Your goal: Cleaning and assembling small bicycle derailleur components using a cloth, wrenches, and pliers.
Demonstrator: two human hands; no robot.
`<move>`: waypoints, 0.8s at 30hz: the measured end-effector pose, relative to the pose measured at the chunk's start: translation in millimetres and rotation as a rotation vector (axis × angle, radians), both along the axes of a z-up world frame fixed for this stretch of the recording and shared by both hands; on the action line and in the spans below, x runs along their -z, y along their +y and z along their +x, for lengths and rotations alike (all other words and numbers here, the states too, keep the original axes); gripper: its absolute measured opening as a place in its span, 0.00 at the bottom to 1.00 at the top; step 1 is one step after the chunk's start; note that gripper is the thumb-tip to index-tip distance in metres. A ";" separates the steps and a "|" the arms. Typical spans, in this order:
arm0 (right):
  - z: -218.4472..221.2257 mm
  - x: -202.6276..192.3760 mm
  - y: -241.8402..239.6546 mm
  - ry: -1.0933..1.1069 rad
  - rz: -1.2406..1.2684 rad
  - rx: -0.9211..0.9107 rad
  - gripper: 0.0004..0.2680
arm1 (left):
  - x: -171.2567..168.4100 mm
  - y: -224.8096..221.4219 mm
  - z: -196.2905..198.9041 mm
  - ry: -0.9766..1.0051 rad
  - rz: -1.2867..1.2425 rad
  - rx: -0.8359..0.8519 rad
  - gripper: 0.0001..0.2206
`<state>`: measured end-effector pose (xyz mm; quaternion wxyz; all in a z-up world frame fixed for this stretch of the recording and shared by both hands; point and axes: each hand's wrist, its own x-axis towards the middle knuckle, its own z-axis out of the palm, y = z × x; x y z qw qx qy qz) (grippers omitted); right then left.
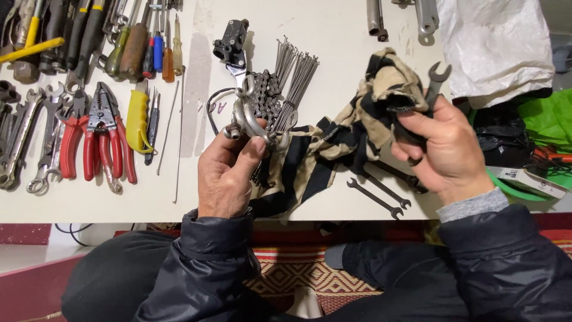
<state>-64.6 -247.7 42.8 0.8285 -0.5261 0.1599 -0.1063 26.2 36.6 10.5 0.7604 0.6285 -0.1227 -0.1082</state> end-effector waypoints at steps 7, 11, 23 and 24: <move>-5.4 -10.2 -2.6 -0.060 0.019 -0.012 0.06 | -1.4 -1.1 0.1 -0.011 0.019 0.017 0.13; -9.6 6.2 10.9 0.088 -0.431 -0.121 0.12 | 0.2 -0.8 -0.2 -0.005 0.001 0.000 0.13; -19.2 25.1 73.7 0.212 -1.015 -0.362 0.22 | 5.4 -17.0 -7.9 0.082 -0.127 -0.048 0.13; -20.4 25.9 69.2 0.283 -0.927 -0.314 0.22 | 4.2 -19.1 -8.7 0.085 -0.115 -0.025 0.13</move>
